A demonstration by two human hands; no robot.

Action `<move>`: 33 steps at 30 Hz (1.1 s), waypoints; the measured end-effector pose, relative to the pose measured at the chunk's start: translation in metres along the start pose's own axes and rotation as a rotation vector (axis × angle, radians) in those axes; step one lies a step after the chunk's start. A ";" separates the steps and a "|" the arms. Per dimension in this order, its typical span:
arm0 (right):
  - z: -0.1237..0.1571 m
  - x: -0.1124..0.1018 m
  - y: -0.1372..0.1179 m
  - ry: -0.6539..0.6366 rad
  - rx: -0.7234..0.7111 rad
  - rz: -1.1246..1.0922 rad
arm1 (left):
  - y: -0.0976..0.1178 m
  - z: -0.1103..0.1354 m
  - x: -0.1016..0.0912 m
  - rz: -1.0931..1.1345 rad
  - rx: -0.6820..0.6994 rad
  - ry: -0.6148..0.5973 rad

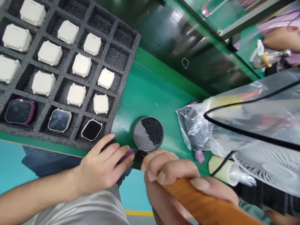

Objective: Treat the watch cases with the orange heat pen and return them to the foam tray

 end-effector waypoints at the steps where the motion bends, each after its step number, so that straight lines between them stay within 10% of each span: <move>1: 0.001 -0.004 -0.003 0.053 -0.058 -0.031 | 0.000 0.000 0.000 -0.010 0.000 -0.001; 5: 0.001 -0.026 -0.003 0.258 -0.167 -0.013 | 0.001 0.003 0.001 -0.041 0.043 -0.082; 33: -0.006 -0.028 0.008 0.175 -0.177 -0.002 | 0.002 0.004 0.000 0.007 0.065 -0.111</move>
Point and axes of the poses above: each hand's wrist, its own z-axis away from the middle knuckle, its own x-axis out of the palm, y = z × x, the point moved 8 cm from there along -z, towards the middle knuckle, and after that the axes turned 3 degrees about z, right-handed, at the moved point
